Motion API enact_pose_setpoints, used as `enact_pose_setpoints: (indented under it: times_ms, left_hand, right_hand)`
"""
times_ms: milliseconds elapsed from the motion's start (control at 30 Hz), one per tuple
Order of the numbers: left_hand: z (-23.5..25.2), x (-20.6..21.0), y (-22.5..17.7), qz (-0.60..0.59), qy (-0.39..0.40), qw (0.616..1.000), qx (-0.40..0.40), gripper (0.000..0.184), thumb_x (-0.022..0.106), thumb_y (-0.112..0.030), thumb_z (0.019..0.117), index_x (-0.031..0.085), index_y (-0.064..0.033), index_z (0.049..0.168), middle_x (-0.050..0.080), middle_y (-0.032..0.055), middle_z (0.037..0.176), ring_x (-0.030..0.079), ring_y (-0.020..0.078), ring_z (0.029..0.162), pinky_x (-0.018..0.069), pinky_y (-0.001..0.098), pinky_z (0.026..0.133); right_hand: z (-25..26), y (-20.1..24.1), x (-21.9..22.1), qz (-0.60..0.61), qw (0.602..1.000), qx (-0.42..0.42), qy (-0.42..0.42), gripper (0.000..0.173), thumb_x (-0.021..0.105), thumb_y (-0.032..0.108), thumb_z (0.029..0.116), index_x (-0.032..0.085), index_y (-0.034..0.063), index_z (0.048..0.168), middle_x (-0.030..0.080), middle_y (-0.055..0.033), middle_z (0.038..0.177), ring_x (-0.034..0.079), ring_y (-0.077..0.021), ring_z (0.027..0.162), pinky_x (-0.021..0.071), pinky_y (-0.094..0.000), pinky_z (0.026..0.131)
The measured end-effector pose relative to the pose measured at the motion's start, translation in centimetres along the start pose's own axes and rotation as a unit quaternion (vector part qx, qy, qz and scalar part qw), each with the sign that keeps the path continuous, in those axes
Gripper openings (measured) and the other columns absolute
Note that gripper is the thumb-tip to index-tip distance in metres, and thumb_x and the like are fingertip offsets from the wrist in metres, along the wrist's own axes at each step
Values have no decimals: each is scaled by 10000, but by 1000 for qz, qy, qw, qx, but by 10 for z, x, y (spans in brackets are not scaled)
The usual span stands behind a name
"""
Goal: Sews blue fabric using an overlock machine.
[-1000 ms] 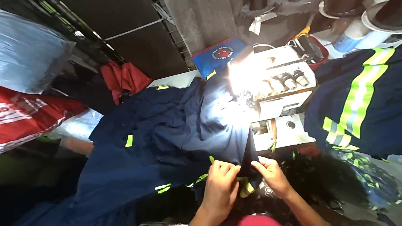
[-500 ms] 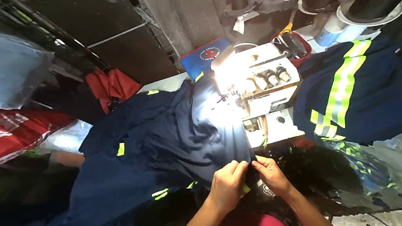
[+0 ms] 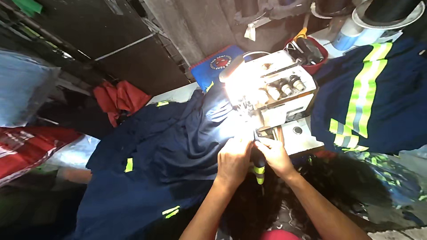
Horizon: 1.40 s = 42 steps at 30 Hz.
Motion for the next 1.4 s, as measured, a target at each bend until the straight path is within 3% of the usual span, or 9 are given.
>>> enact_pose_setpoints:
  times_ms: [400,867,1000,1100,1167,1233,1300,1333,1400]
  left_hand:
    - [-44,-4,-2,-111,-61,989,71,138,664,-182,975,797,-198,1008,713,11,928,601,184,965,445,316,892]
    - [-55,3,-11,-155,-89,980,85,138,697,-292,971,783,-186,994,697,2,932,582,186,1041,409,338,977]
    - [-51,2,-13,-190,-114,973,57,123,668,-224,984,770,-164,950,701,-6,917,580,170,1056,383,337,1005]
    - [-50,3,-12,-207,-135,967,55,118,676,-216,978,759,-146,931,687,0,885,591,161,1032,403,319,1006]
    - [-52,5,-10,-231,-162,957,68,107,696,-222,971,744,-131,943,676,5,923,587,152,1050,418,295,1017]
    - [-58,12,-9,-219,-179,955,92,195,690,-351,976,675,-171,1050,628,-18,1114,530,141,1192,376,296,1092]
    - [-61,28,-4,-137,-150,973,107,424,604,-544,974,551,-278,1300,469,-41,1451,322,178,1438,208,381,1197]
    - [-60,34,3,-79,-132,983,102,439,554,-545,994,502,-331,1374,406,-30,1542,238,228,1501,146,454,1212]
    - [-57,36,19,9,-133,989,72,346,532,-333,1018,587,-365,1358,542,-18,1500,310,304,1497,163,570,1172]
  right_hand:
    - [-50,-1,-10,105,991,76,23,59,719,19,887,775,22,903,768,-26,848,719,-42,814,603,-219,784]
    - [-71,10,-6,114,983,145,23,297,460,-52,854,746,19,891,707,-40,994,652,-60,970,549,-233,877]
    - [-63,17,-9,7,998,45,-37,222,534,-18,864,749,28,891,680,0,911,643,-7,842,552,-162,765]
    - [-54,22,-11,-49,988,-131,-64,357,645,-52,835,730,-4,1179,721,-99,1139,704,-62,945,599,-188,827]
    - [-48,27,-12,-89,973,-207,-56,256,681,9,859,792,82,1078,744,-41,1028,679,-43,952,561,-173,864]
    - [-45,31,-13,-98,966,-232,-53,178,675,35,867,810,119,947,750,-1,936,677,-30,940,550,-172,876]
    - [-43,32,-13,-103,964,-242,-47,140,673,53,886,797,113,908,750,-2,944,681,-44,981,552,-196,913]
    - [-41,30,-12,-107,962,-245,-50,145,665,46,882,796,105,903,749,-9,948,680,-56,986,551,-209,918]
    - [-33,23,-9,-113,961,-243,-63,174,669,34,873,811,118,928,737,-8,944,660,-72,981,526,-228,919]
Point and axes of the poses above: each hand's wrist, its own z-axis towards the middle knuckle, its own x-axis out of the palm, y = z × x, the point moved 6 cm from there along z, towards the middle knuckle
